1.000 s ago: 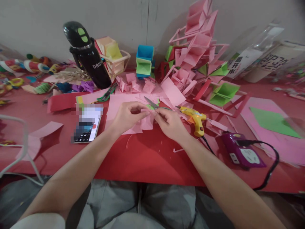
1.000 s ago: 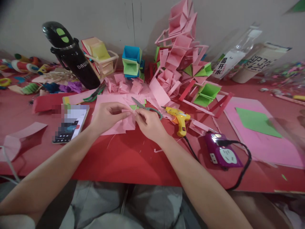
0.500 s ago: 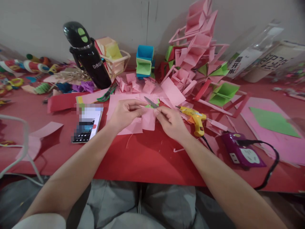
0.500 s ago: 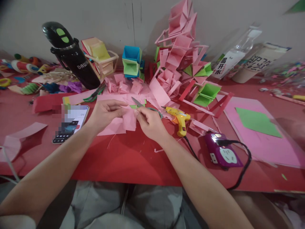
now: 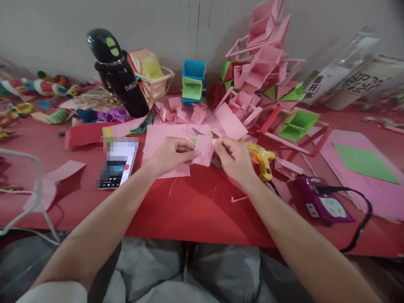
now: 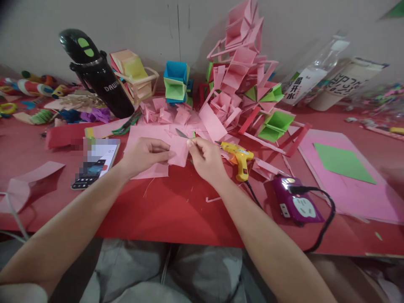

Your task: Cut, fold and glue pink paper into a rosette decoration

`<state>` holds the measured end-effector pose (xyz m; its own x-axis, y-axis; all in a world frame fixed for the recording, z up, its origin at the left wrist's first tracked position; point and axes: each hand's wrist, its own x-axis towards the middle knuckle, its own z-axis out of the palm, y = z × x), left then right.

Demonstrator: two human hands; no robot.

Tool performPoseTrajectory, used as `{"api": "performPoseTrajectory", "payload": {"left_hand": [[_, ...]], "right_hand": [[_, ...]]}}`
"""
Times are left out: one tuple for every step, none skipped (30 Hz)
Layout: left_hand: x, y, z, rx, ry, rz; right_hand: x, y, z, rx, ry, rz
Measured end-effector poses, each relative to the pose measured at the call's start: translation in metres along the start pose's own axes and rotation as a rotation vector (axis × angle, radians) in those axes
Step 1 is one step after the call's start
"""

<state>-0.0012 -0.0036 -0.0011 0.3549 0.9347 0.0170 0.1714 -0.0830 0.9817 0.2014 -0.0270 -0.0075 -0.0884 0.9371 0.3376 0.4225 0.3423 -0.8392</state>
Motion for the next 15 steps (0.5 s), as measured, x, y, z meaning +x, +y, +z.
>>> {"api": "performPoseTrajectory", "payload": {"left_hand": [[0.0001, 0.0004, 0.0005, 0.001, -0.011, -0.001], [0.0003, 0.0005, 0.0011, -0.003, -0.016, 0.002], [0.0006, 0.0005, 0.0017, -0.010, -0.013, 0.010], [0.0009, 0.0003, 0.0023, -0.016, -0.008, 0.018], [0.0010, 0.0001, 0.0028, -0.018, -0.004, 0.026], [0.0010, -0.0001, 0.0031, -0.016, -0.007, 0.032], [0.0007, -0.0003, 0.0033, -0.012, -0.019, 0.033], [0.0003, -0.0002, 0.0033, -0.008, -0.035, 0.030], [-0.0002, 0.0000, 0.0031, -0.005, -0.050, 0.022], [-0.0007, 0.0005, 0.0029, -0.002, -0.061, 0.015], [-0.0012, 0.0011, 0.0026, 0.003, -0.062, 0.011], [-0.0015, 0.0018, 0.0023, 0.011, -0.052, 0.014], [-0.0016, 0.0023, 0.0020, 0.023, -0.042, 0.021], [-0.0016, 0.0027, 0.0017, 0.035, -0.042, 0.030], [-0.0013, 0.0029, 0.0014, 0.043, -0.055, 0.038]], "right_hand": [[0.0003, 0.0007, -0.0006, 0.000, 0.006, 0.004], [0.0007, 0.0013, -0.0013, -0.001, 0.008, 0.002], [0.0011, 0.0019, -0.0018, -0.004, 0.008, -0.004], [0.0014, 0.0026, -0.0023, -0.005, 0.008, -0.010], [0.0017, 0.0032, -0.0026, -0.003, 0.011, -0.013], [0.0020, 0.0038, -0.0027, 0.003, 0.015, -0.012], [0.0021, 0.0044, -0.0027, 0.007, 0.024, -0.009], [0.0022, 0.0049, -0.0026, 0.011, 0.032, -0.005], [0.0022, 0.0052, -0.0026, 0.013, 0.037, 0.000], [0.0022, 0.0053, -0.0026, 0.015, 0.040, 0.007], [0.0021, 0.0052, -0.0027, 0.017, 0.042, 0.010], [0.0020, 0.0049, -0.0030, 0.016, 0.041, 0.010], [0.0019, 0.0044, -0.0032, 0.015, 0.037, 0.007], [0.0018, 0.0038, -0.0035, 0.013, 0.033, 0.003], [0.0016, 0.0032, -0.0038, 0.009, 0.026, -0.002]]}}
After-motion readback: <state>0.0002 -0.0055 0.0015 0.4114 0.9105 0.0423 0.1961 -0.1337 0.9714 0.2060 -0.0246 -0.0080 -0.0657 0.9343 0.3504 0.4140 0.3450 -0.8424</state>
